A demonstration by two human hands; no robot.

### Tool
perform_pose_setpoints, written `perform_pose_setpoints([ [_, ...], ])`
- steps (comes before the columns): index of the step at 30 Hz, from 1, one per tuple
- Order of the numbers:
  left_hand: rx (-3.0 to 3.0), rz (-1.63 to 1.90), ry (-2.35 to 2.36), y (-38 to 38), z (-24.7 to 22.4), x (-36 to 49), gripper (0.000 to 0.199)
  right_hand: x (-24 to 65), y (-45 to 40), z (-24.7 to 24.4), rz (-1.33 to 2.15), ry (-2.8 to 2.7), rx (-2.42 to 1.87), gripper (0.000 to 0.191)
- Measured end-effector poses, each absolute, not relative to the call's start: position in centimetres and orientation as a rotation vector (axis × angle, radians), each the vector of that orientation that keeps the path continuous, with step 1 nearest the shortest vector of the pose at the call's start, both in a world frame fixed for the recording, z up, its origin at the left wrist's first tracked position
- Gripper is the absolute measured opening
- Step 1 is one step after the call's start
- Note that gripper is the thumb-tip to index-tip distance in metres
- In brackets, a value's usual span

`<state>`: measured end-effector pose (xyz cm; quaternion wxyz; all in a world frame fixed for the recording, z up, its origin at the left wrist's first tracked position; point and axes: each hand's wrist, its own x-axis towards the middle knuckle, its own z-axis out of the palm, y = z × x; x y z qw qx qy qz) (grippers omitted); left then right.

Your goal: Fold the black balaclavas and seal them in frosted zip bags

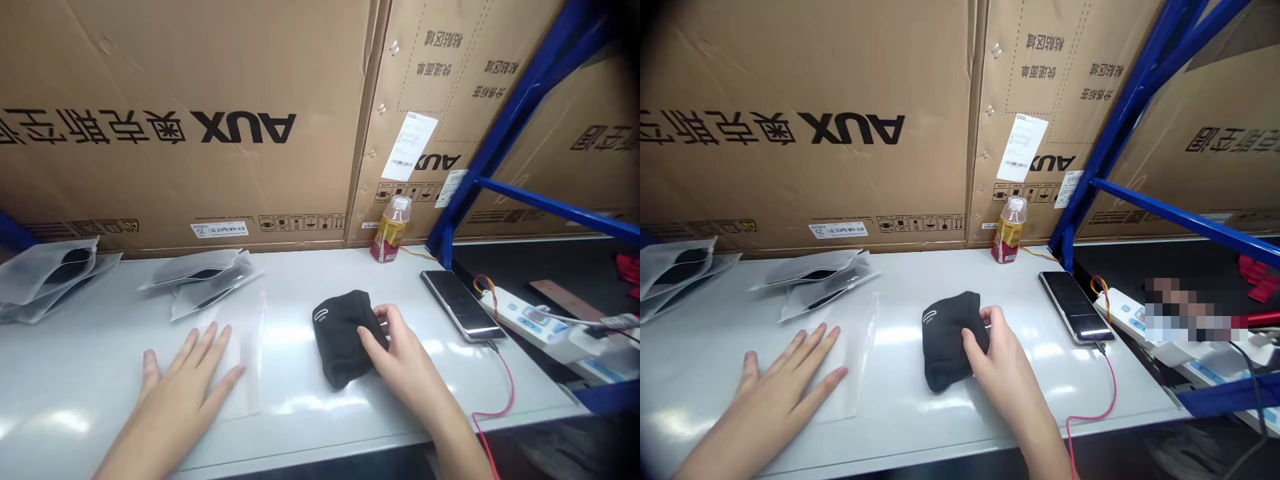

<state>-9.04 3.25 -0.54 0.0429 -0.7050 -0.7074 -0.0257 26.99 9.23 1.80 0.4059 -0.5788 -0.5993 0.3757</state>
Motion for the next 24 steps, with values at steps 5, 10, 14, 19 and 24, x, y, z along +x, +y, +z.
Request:
perform_pose_setpoints([
  [5, -2.172, -0.199, -1.875, 3.6, 1.0, -9.6, 0.052, 26.5, 9.4, 2.0, 0.245, -1.759, -1.475, 0.042],
  [10, -2.429, -0.407, -1.54, 4.0, 2.5, -3.4, 0.047, 24.9, 8.2, 2.7, 0.272, -2.139, -1.351, 0.059],
  [14, -2.6, -0.437, -1.511, 4.3, 2.9, 0.4, 0.04, 23.6, 7.8, 2.3, 0.345, -2.169, -1.371, 0.074],
  [19, -2.763, -0.611, -1.636, 4.2, 2.9, 3.3, 0.061, 21.8, 7.3, 3.1, 0.831, -1.831, -1.079, 0.038],
  [24, -2.597, -0.687, -1.726, 4.4, 1.8, 3.2, 0.067, 21.6, 7.9, 2.1, 1.069, -1.368, -1.081, 0.038],
])
